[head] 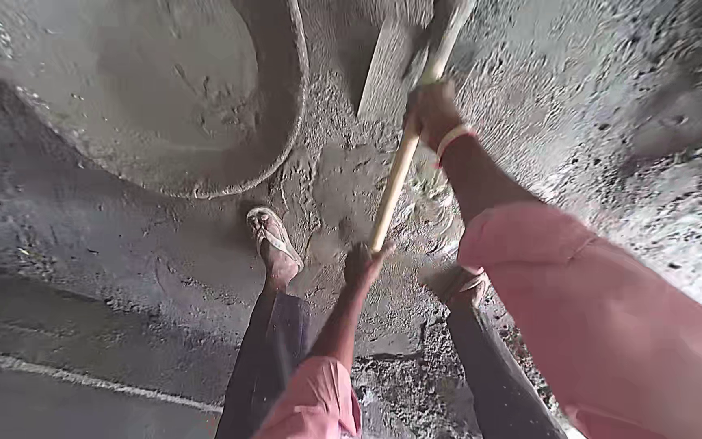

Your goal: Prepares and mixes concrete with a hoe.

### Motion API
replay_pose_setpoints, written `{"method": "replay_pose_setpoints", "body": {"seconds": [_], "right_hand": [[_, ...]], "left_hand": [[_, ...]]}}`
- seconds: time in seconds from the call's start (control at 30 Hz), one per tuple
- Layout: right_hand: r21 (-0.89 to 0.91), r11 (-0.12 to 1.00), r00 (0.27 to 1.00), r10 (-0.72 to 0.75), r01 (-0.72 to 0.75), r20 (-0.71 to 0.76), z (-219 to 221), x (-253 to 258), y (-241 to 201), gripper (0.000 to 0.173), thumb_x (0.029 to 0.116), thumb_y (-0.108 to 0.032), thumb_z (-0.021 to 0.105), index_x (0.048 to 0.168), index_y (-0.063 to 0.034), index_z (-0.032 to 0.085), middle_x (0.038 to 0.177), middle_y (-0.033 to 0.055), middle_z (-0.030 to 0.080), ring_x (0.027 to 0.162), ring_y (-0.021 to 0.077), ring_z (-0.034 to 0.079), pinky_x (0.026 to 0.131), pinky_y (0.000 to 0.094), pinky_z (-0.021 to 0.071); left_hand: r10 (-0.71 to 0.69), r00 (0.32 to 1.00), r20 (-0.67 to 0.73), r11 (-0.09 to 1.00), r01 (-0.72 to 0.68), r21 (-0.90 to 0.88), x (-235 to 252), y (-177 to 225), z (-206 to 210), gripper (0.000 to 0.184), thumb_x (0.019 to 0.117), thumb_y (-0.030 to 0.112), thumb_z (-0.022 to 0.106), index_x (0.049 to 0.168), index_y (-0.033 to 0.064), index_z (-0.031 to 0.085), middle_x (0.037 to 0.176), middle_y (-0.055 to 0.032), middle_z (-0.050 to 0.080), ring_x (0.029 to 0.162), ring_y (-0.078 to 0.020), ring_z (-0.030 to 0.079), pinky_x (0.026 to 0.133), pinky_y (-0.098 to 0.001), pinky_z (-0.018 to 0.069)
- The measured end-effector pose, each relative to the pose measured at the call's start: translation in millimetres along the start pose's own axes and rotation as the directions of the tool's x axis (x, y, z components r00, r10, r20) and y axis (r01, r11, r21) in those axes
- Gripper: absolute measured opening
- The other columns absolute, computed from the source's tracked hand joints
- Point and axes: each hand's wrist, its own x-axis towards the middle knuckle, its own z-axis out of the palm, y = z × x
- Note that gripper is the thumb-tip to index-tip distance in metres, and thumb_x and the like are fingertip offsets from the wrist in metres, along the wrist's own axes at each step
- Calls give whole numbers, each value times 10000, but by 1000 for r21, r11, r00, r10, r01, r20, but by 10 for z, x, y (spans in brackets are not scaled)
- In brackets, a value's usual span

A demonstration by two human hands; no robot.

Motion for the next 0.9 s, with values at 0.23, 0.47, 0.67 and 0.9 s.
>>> {"method": "replay_pose_setpoints", "body": {"seconds": [0.23, 0.47, 0.67, 0.9], "right_hand": [[-98, 936, 933, 348, -339, 96, -66, -947, 1165, 242, 1101, -177, 367, 1034, -21, 539, 769, 45, 513, 600, 148, 510, 570, 344, 493], [198, 850, 871, 487, -489, 63, -291, -1283, 1737, 96, 1020, -92, 514, 1109, -64, 531, 809, 46, 542, 646, 158, 552, 625, 367, 534], [305, 798, 847, 527, -520, 64, -255, -1768, 1157, 64, 991, -22, 474, 1032, -71, 479, 729, 53, 524, 572, 163, 542, 559, 350, 532], [389, 814, 882, 471, -432, -4, 130, -2816, -241, 40, 1010, -13, 471, 1024, -49, 484, 730, 75, 549, 575, 170, 571, 570, 342, 563]], "left_hand": [[-250, 950, 188, 947, 281, -158, -1164, -793, 781, 568, 892, 636, 668, 913, 69, 686, 765, -86, 645, 702, -247, 647, 690, -488, 539], [-295, 921, 254, 953, 264, 146, -1539, -1061, 125, 646, 908, 659, 626, 1187, 79, 681, 1101, -155, 704, 1046, -315, 679, 889, -551, 534], [-211, 923, 322, 963, 139, 232, -2111, -775, -708, 676, 895, 700, 596, 1149, 80, 687, 1090, -144, 699, 1055, -303, 671, 899, -532, 526], [23, 959, 283, 1000, -16, -27, -3071, -904, -1782, 595, 868, 635, 670, 1009, 57, 695, 864, -110, 677, 833, -268, 663, 778, -509, 526]]}}
